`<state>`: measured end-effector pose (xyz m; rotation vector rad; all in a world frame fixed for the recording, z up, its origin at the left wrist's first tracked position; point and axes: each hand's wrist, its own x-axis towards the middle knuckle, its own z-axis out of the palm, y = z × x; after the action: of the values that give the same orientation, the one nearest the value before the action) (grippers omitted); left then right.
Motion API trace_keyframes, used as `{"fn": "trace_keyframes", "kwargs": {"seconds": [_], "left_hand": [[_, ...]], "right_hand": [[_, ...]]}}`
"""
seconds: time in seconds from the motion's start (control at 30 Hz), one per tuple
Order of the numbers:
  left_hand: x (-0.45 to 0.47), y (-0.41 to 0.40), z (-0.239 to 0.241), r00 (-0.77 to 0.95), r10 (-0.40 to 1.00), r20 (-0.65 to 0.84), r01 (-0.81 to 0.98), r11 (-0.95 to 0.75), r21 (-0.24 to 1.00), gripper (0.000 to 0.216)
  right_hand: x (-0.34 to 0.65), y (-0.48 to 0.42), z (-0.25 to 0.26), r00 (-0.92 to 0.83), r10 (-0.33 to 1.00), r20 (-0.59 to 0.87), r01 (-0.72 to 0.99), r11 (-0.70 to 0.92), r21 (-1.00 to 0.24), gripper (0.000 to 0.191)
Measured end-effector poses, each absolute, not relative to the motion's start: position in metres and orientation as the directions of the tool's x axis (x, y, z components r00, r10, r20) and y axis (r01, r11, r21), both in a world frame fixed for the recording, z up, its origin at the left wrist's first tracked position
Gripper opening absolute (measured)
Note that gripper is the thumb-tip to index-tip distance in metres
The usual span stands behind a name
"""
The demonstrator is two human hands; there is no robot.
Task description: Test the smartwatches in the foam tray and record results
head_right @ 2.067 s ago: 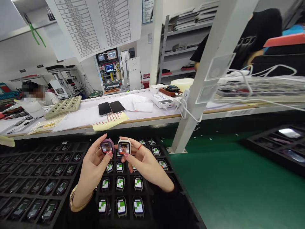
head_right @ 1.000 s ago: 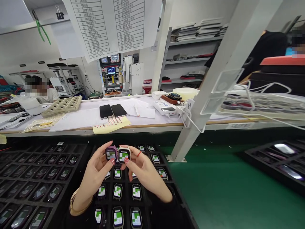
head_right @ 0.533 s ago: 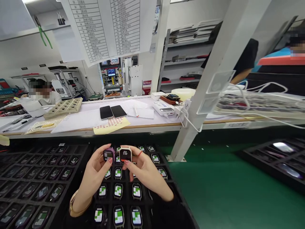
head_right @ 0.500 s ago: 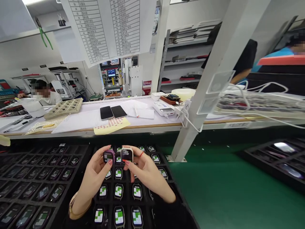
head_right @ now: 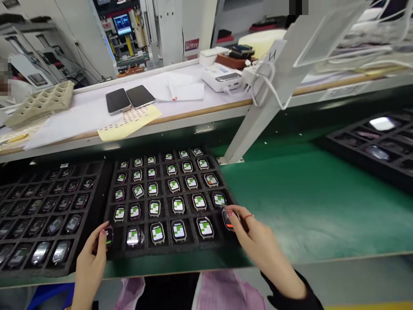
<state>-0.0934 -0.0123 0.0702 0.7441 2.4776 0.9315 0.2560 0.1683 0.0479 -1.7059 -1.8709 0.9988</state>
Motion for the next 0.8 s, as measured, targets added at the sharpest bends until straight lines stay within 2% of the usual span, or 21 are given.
{"fn": "trace_keyframes", "kwargs": {"seconds": [0.07,0.2,0.27,0.37,0.47,0.6,0.73,0.8], "left_hand": [[-0.089,-0.015,0.066,-0.721,0.682,-0.119,0.468,0.607,0.642,0.051],[-0.093,-0.016,0.058,-0.601,0.794,-0.096,0.609,0.532,0.588,0.044],[-0.098,-0.016,0.056,-0.569,0.82,-0.061,0.659,0.499,0.563,0.045],[-0.099,-0.013,0.057,-0.545,0.832,0.104,0.77,0.447,0.456,0.045],[-0.092,-0.007,0.059,-0.493,0.847,0.199,0.835,0.396,0.383,0.04],[-0.079,0.0,0.058,-0.382,0.918,0.11,0.876,0.321,0.36,0.034],[-0.071,0.003,0.056,-0.344,0.939,0.016,0.9,0.325,0.292,0.032],[-0.07,0.005,0.056,-0.346,0.938,-0.005,0.901,0.333,0.278,0.03]], "right_hand": [[0.255,0.165,0.045,-0.228,0.967,-0.11,0.731,0.095,-0.675,0.045],[0.252,0.165,0.046,-0.322,0.947,-0.009,0.711,0.235,-0.662,0.041],[0.253,0.166,0.049,-0.315,0.948,0.034,0.712,0.26,-0.653,0.044],[0.255,0.166,0.055,-0.22,0.968,0.122,0.744,0.247,-0.62,0.043],[0.251,0.165,0.059,-0.257,0.965,0.055,0.75,0.235,-0.618,0.037],[0.235,0.162,0.056,-0.411,0.908,-0.075,0.781,0.309,-0.543,0.039],[0.215,0.156,0.052,-0.447,0.893,-0.047,0.838,0.399,-0.373,0.041],[0.208,0.153,0.052,-0.446,0.894,-0.032,0.845,0.409,-0.344,0.037]]}}
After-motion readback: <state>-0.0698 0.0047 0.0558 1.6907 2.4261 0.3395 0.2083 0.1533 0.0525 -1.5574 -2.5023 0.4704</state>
